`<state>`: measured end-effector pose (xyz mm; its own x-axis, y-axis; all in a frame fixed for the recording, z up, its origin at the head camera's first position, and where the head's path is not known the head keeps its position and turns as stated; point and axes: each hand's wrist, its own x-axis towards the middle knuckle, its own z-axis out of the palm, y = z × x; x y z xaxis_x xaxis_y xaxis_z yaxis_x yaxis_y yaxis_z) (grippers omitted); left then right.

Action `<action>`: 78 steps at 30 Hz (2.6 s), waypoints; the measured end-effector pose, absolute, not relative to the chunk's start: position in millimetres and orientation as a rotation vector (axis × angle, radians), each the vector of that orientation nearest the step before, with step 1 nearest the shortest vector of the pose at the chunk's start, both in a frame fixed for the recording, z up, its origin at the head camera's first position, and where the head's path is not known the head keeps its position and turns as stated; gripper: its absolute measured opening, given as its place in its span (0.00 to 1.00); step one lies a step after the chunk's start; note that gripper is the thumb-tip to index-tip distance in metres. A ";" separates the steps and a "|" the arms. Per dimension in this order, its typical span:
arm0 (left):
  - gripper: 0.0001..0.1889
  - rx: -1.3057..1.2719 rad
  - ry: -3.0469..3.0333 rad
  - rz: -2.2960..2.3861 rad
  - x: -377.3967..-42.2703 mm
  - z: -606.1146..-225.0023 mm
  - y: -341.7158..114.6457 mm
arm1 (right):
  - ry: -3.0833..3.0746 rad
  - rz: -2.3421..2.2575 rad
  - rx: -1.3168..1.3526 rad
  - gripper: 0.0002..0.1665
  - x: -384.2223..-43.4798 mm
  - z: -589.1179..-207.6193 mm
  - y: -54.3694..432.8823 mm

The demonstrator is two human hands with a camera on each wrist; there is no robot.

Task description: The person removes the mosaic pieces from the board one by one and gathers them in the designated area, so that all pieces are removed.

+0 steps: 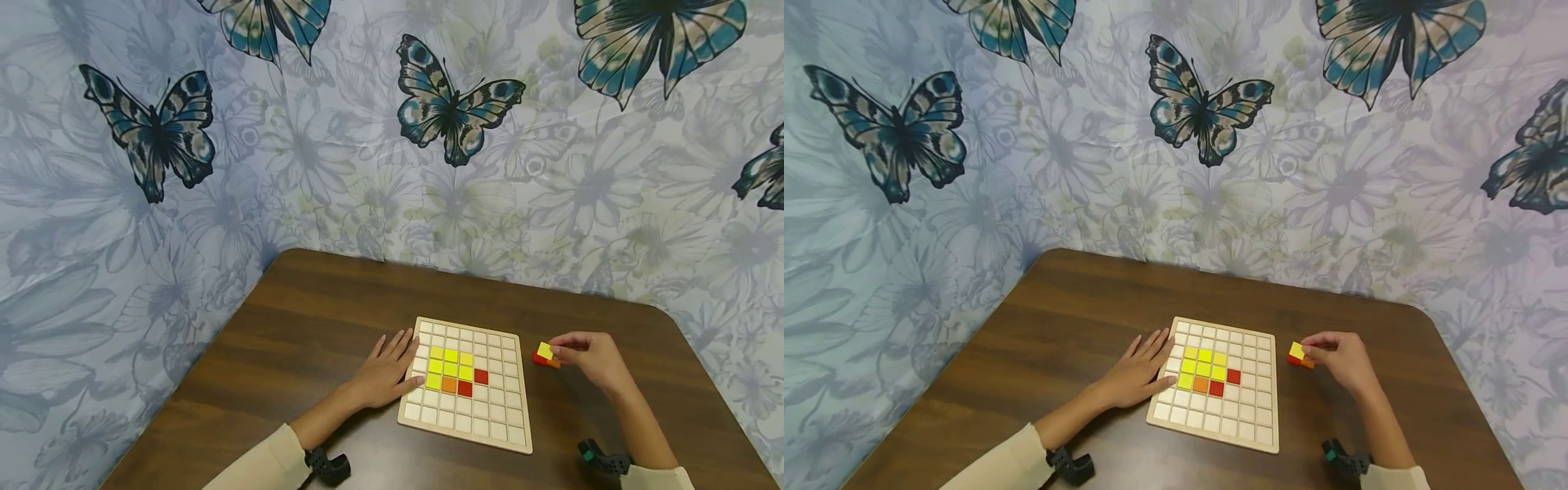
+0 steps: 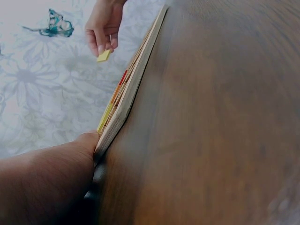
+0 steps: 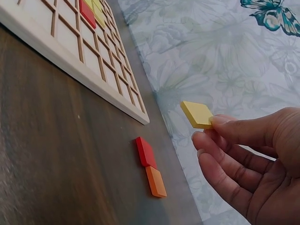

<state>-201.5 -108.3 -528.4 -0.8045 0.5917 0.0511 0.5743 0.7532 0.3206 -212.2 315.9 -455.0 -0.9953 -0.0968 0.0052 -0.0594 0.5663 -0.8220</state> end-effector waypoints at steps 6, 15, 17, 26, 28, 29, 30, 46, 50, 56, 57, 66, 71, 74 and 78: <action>0.42 0.948 2.890 0.488 -201.7 -529.2 -108.1 | 2.717 -1.489 -0.092 0.15 -211.5 -457.4 321.9; 0.42 0.961 2.889 0.513 -202.4 -528.8 -109.0 | 2.686 -1.551 -0.093 0.15 -214.7 -460.6 333.6; 0.42 0.956 2.891 0.506 -202.8 -530.2 -108.9 | 2.697 -1.547 -0.096 0.15 -215.3 -462.2 336.1; 0.42 0.937 2.889 0.493 -202.5 -532.8 -108.0 | 2.748 -1.466 -0.058 0.15 -216.7 -470.2 346.3; 0.42 0.939 2.885 0.509 -202.2 -531.9 -108.0 | 2.749 -1.446 -0.045 0.16 -216.8 -471.4 348.0; 0.42 0.941 2.883 0.510 -202.1 -531.3 -108.1 | 2.751 -1.437 -0.039 0.16 -216.8 -471.9 348.8; 0.42 0.946 2.883 0.514 -201.9 -530.2 -108.2 | 2.755 -1.427 -0.033 0.16 -216.9 -472.2 349.5; 0.43 0.930 2.876 0.494 -203.1 -527.7 -107.2 | 2.733 -1.402 0.049 0.15 -220.1 -478.4 360.9; 0.42 0.939 2.879 0.508 -202.3 -528.5 -107.0 | 2.721 -1.407 0.060 0.16 -220.0 -481.9 364.1; 0.42 0.944 2.885 0.483 -202.8 -527.3 -106.3 | 2.688 -1.439 0.066 0.16 -219.1 -484.3 366.5; 0.42 0.945 2.885 0.486 -202.7 -527.0 -106.2 | 2.683 -1.446 0.064 0.16 -219.2 -484.7 366.7; 0.43 0.947 2.890 0.484 -205.1 -531.3 -106.9 | 2.670 -1.443 0.053 0.16 -221.5 -490.0 368.4; 0.43 0.939 2.888 0.473 -204.9 -531.5 -107.2 | 2.664 -1.424 0.065 0.17 -222.2 -491.2 367.9; 0.43 0.936 2.889 0.471 -204.8 -531.8 -107.4 | 2.676 -1.403 0.069 0.16 -222.0 -491.0 366.4; 0.43 0.926 2.889 0.467 -205.8 -532.9 -107.7 | 2.695 -1.376 0.066 0.15 -221.7 -490.6 364.7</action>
<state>-205.8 -107.7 -532.9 -0.8156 0.5781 0.0237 0.5561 0.7719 0.3081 -221.7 364.7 -490.6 -0.9925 -0.0132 -0.1217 0.0908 0.5870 -0.8045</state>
